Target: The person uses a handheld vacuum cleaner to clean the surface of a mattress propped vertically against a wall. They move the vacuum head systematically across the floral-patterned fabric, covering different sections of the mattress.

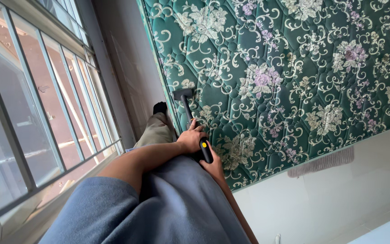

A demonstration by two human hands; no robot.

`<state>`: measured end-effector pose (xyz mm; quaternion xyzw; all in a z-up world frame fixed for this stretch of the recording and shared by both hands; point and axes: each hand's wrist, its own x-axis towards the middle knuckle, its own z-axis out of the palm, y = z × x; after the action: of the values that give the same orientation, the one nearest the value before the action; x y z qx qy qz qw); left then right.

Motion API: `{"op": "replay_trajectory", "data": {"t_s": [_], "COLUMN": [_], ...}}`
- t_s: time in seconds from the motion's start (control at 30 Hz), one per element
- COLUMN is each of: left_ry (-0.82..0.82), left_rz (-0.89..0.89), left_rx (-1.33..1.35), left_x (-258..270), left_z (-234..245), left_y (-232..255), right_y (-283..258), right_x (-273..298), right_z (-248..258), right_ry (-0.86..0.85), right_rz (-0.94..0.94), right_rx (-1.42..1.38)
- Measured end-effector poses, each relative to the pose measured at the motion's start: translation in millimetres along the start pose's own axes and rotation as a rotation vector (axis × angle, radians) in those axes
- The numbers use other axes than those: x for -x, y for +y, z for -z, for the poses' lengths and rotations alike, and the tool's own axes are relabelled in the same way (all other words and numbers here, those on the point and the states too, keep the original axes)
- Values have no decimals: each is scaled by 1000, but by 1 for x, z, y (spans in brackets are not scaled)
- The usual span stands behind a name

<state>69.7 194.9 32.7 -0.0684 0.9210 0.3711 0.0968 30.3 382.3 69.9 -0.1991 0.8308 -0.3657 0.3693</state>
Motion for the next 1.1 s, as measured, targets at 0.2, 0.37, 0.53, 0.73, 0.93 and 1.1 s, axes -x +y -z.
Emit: {"op": "replay_trajectory", "data": {"t_s": [0.2, 0.37, 0.53, 0.73, 0.93, 1.1], "left_ry": [-57, 11, 45, 81, 100, 148], "left_rz": [73, 148, 151, 239, 268, 219], "left_rx": [-15, 98, 81, 108, 110, 102], "left_x": [-27, -50, -74, -101, -103, -90], "left_z": [34, 70, 106, 145, 147, 125], "left_y": [-32, -70, -113, -138, -134, -118], "right_y": [-45, -97, -142, -168, -162, -134], "right_x": [-37, -82, -131, -185, -189, -169], "right_z": [-9, -17, -27, -30, -29, -29], "right_ry": [12, 3, -19, -5, -10, 3], "right_rz": [-110, -69, -113, -70, -76, -41], "right_rx": [-77, -187, -216, -188, -226, -225]}}
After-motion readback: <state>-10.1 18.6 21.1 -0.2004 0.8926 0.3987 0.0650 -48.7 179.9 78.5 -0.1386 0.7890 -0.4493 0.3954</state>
